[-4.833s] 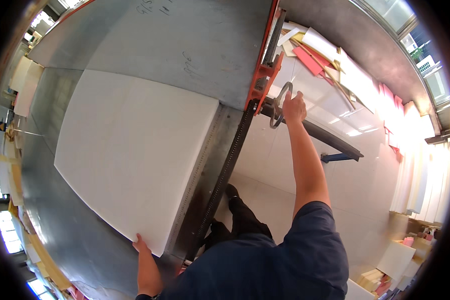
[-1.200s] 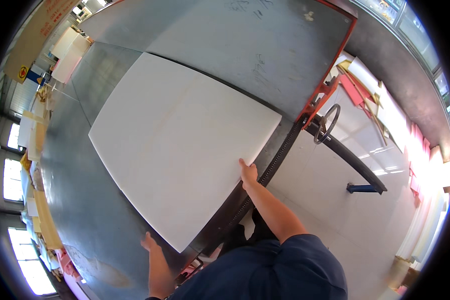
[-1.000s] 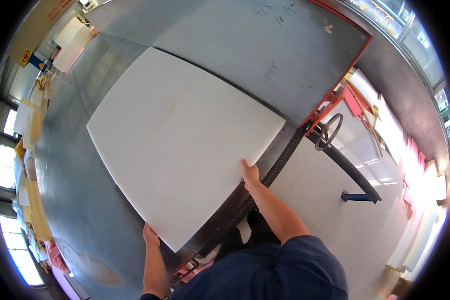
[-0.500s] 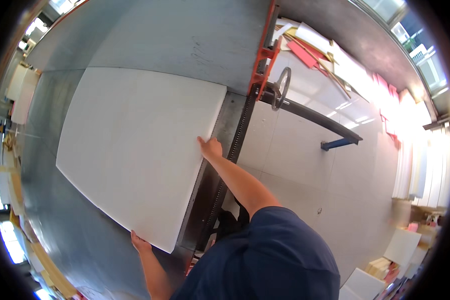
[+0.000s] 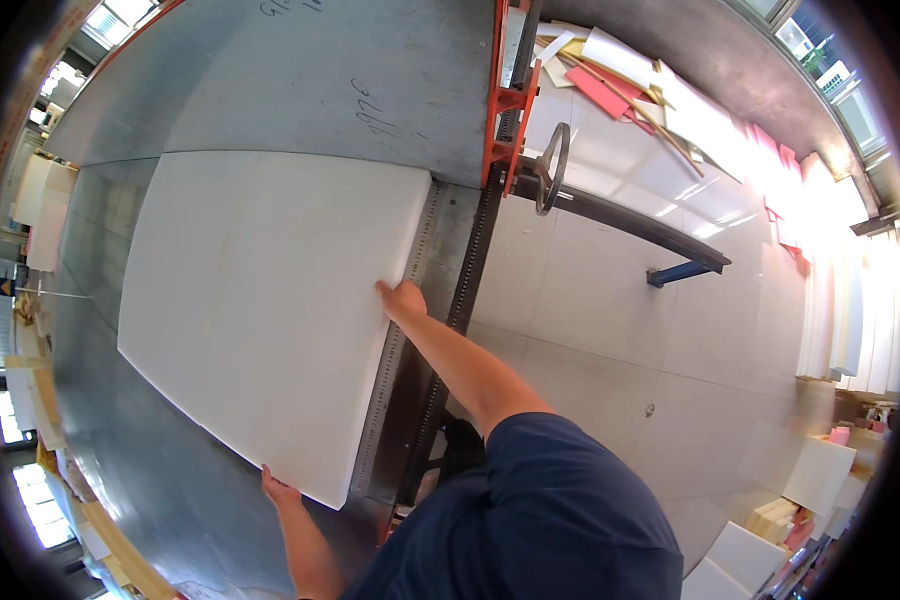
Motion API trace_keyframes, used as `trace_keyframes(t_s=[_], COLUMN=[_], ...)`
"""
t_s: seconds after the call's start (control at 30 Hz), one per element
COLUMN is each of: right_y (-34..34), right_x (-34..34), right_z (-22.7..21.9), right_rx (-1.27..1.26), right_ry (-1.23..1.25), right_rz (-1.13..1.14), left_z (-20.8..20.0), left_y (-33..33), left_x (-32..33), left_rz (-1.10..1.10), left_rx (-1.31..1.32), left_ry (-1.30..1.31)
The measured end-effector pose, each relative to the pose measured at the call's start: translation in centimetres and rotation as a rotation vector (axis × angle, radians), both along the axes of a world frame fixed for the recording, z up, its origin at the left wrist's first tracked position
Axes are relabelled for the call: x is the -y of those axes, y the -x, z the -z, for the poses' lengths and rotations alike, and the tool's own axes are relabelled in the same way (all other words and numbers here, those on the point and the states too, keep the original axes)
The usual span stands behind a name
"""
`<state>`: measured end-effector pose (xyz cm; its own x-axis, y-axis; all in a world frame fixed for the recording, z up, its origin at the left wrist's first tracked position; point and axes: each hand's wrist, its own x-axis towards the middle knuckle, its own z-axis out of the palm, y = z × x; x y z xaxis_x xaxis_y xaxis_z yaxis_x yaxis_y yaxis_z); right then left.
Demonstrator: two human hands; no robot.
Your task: The person uses a manual guillotine-style cutter to slice a long white foam strip into multiple smaller rectangular pieces. They align the strip against the machine's guide, press down the lever to cut, and stack the resulting pieces on the table. Later, they handle a larger white foam sheet, positioning it on the cutter.
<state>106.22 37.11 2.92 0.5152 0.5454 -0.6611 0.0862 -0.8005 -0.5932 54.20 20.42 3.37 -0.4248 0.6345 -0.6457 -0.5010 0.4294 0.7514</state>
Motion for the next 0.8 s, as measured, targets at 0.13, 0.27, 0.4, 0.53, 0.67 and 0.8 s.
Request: trace_keyframes(t_s=[0.13,0.27,0.4,0.53,0.67,0.8], right_y=[-0.3,-2.6,-9.4,-25.5,-35.8,-36.6], right_x=[0.5,0.6,2.2,2.9,-0.9,-2.5], right_z=[-0.5,1.1,-2.9,-6.9,-9.4,-9.1], right_rx=[-0.079,0.018,0.481,1.146,1.051,0.944], right_ry=[0.014,0.051,-0.135,-0.330,-0.020,-0.007], right_rz=[-0.008,-0.137,-0.104,0.249,0.350,0.240], left_z=[0.7,0.9,2.1,2.1,3.1,2.6], left_y=[0.3,-0.4,0.1,-0.5,-0.6,0.2], left_x=[0.7,-0.3,-0.1,0.3,-0.7,-0.7], left_rz=[-0.013,0.011,-0.004,0.012,0.044,0.084], left_rx=[-0.078,0.026,-0.034,-0.066,-0.043,0.000], left_ry=[-0.031,-0.031,-0.034,0.028,0.036,0.043])
